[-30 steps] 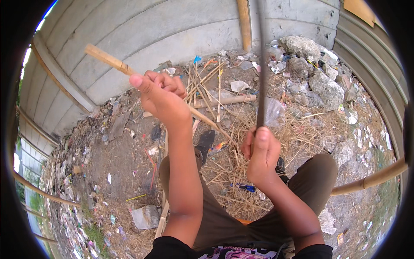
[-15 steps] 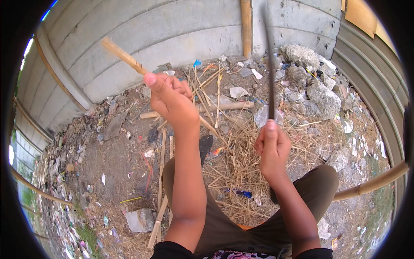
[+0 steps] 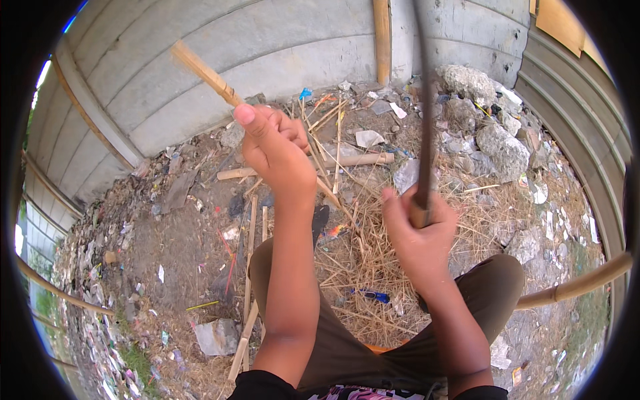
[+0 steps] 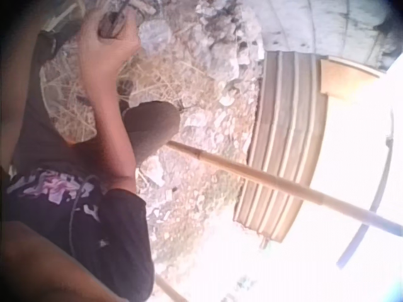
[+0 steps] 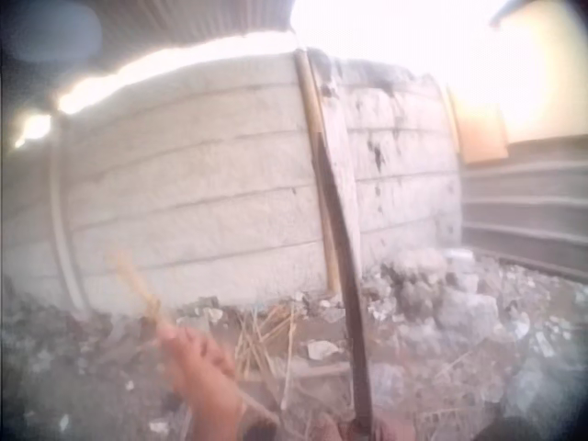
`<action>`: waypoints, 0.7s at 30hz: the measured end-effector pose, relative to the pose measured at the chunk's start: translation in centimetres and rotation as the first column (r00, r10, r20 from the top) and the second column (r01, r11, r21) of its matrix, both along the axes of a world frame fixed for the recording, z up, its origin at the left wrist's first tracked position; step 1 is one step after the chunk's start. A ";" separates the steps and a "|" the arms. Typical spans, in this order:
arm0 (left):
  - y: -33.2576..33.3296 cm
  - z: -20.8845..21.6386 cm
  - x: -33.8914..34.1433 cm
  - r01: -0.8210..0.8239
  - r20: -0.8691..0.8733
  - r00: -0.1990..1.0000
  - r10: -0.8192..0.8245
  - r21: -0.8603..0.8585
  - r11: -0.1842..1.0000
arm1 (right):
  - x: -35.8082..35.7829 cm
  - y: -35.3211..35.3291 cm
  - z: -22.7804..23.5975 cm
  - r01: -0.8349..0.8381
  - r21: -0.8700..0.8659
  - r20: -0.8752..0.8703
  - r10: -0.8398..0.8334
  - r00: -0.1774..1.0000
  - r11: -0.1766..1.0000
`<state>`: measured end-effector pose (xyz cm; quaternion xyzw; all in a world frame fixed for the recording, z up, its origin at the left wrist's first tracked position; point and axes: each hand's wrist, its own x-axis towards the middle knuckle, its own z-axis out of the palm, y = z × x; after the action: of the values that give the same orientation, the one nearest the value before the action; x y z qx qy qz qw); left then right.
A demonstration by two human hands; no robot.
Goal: The person sits on the ground and uses a blue utility knife to shave and smooth a long bamboo stick. They rotate the stick to work on different sides and occasionally switch to a larger knife to scrape the surface.
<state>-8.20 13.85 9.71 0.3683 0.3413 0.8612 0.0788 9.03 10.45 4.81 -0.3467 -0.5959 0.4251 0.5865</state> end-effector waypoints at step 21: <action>3.5 -0.7 3.1 -0.062 -0.133 0.989 0.072 0.079 0.995 | -1.2 0.7 -17.7 -0.017 -0.154 0.374 0.074 0.925 0.988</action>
<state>-5.13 17.39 9.06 0.4169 0.3255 0.8486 0.0127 7.81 11.15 -12.89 -0.4508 -0.6724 0.4069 0.4232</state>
